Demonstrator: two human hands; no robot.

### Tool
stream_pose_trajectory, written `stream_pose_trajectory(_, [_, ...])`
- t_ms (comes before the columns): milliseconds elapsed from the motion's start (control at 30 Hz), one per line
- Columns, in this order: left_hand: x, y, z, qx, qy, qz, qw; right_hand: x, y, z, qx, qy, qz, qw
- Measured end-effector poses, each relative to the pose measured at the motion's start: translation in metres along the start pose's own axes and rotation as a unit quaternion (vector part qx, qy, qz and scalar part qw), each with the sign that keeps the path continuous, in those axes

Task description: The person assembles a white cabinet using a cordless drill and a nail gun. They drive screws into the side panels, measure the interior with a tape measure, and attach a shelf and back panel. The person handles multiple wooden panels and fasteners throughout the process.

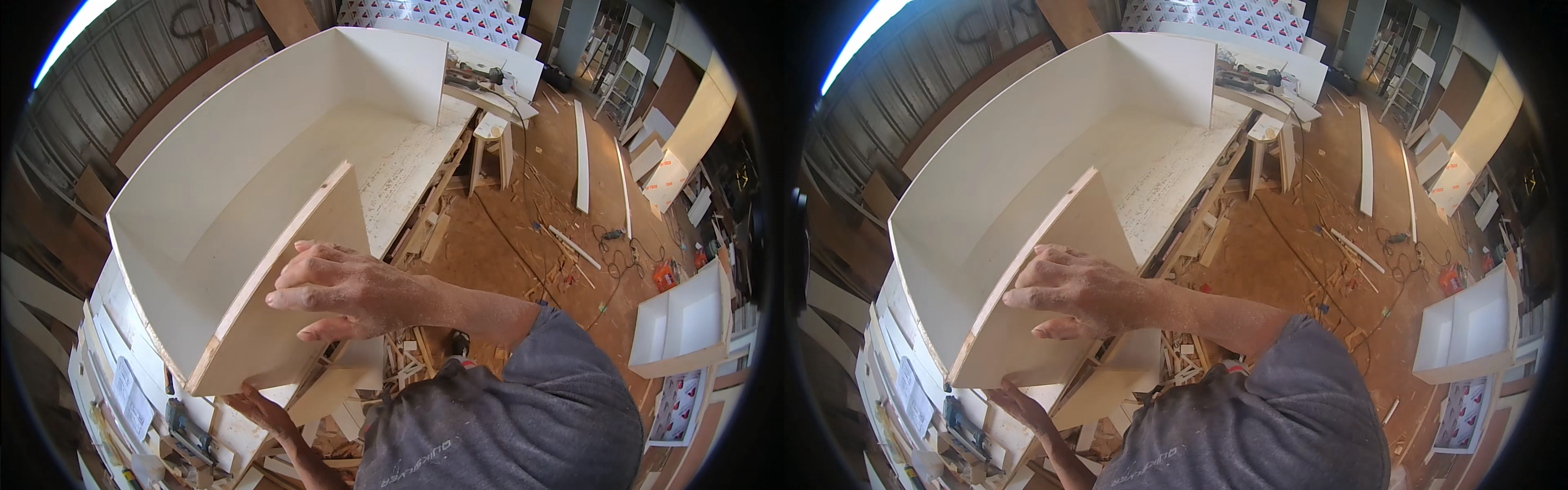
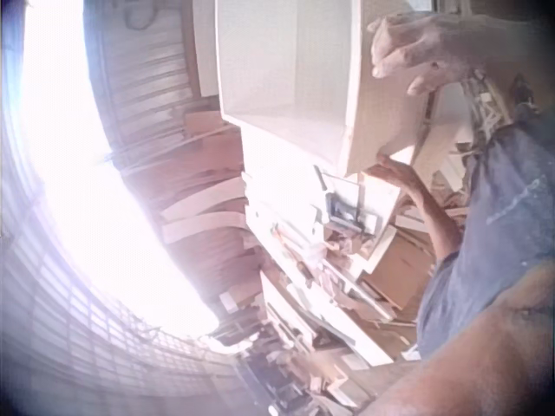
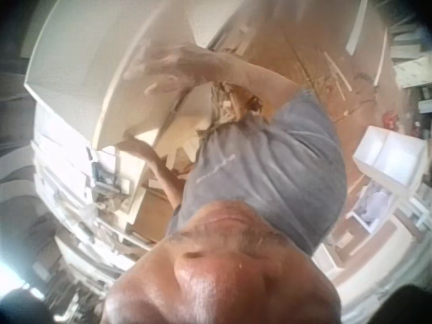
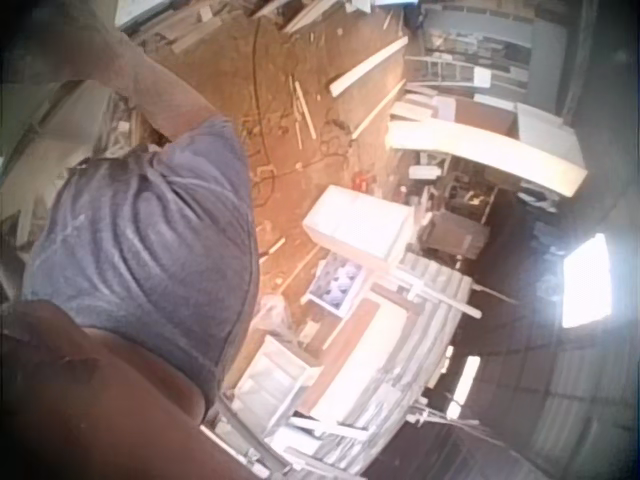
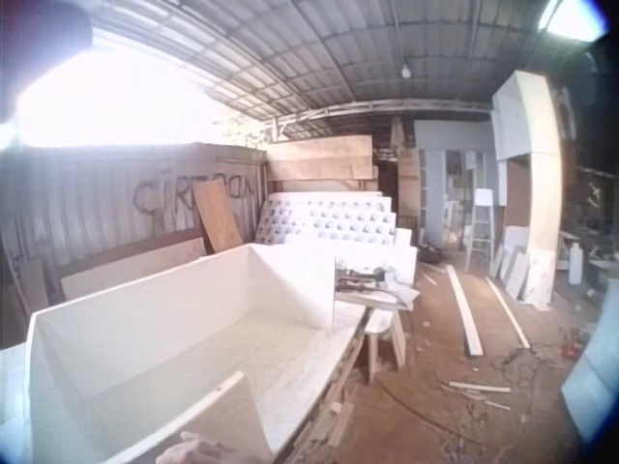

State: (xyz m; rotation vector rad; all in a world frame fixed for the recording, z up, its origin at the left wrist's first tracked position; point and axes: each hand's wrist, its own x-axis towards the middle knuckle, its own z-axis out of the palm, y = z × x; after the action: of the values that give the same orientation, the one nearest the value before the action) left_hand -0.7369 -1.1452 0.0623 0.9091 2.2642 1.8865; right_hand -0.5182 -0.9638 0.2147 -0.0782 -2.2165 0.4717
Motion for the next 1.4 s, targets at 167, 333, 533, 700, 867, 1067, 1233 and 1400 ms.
stream_pose_trajectory(167, [-0.002,-0.026,0.033,0.081,0.147,-0.01,0.986,-0.104,0.068,-0.1,0.047,0.02,0.101,0.994])
stream_pose_trajectory(333, [0.0,-0.033,0.052,0.076,0.257,0.015,0.963,-0.241,0.154,-0.186,0.071,0.072,0.381,0.919])
stream_pose_trajectory(533, [0.001,0.011,0.072,0.093,0.311,-0.024,0.945,-0.385,0.221,-0.236,0.092,0.068,0.565,0.817])
stream_pose_trajectory(700, [-0.006,0.016,0.072,0.113,0.352,-0.053,0.928,-0.392,0.255,-0.24,0.15,0.064,0.569,0.806])
stream_pose_trajectory(867, [0.006,-0.019,0.086,0.06,0.364,-0.07,0.927,-0.362,0.294,-0.264,0.126,0.062,0.533,0.834])
stream_pose_trajectory(1067, [-0.046,-0.065,0.106,-0.022,0.468,-0.177,0.865,-0.341,0.36,-0.335,-0.005,0.079,0.53,0.844])
stream_pose_trajectory(1233, [-0.069,-0.062,0.18,0.016,0.446,-0.179,0.877,-0.333,0.445,-0.419,-0.086,0.105,0.505,0.853])
stream_pose_trajectory(1400, [-0.119,0.023,0.268,-0.071,0.276,-0.235,0.929,-0.293,0.608,-0.472,-0.111,0.09,0.471,0.871])
